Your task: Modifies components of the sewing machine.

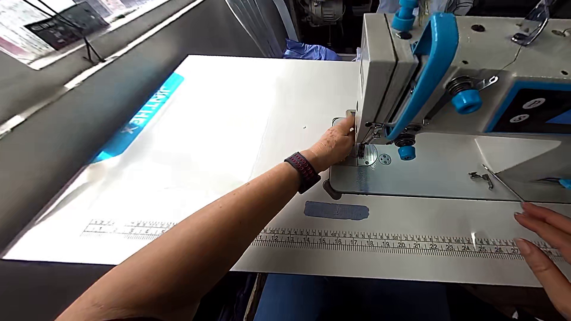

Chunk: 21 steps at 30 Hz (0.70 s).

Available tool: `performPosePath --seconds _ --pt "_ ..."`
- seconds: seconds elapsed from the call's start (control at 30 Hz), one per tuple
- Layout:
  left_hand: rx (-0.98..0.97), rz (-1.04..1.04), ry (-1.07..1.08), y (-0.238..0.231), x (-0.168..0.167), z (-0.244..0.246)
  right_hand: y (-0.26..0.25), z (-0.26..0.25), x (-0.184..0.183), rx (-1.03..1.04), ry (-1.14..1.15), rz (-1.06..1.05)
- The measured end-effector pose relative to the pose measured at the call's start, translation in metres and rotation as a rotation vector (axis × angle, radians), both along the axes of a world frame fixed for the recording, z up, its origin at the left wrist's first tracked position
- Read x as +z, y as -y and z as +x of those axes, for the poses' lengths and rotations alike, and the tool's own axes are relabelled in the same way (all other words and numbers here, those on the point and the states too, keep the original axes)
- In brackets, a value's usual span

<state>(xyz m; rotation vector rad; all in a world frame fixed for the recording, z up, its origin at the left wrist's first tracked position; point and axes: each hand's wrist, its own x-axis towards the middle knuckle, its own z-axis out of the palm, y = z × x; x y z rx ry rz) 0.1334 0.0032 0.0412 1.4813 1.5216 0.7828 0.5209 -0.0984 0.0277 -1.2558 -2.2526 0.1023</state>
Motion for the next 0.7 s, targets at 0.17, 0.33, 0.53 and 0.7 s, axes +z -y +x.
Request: performPosePath --seconds 0.17,0.33,0.53,0.7 --pt "-0.013 0.034 -0.148 -0.002 -0.005 0.005 0.0 -0.018 0.001 0.05 -0.016 -0.002" --pt "-0.038 -0.156 0.097 -0.004 0.001 0.003 -0.001 -0.031 -0.006 0.075 -0.107 -0.036" --pt "0.079 -0.262 0.086 -0.012 0.002 0.006 -0.028 -0.098 -0.023 0.117 -0.206 -0.034" --pt "0.16 -0.003 -0.079 -0.007 0.001 -0.003 -0.082 -0.151 -0.015 0.111 -0.229 -0.238"
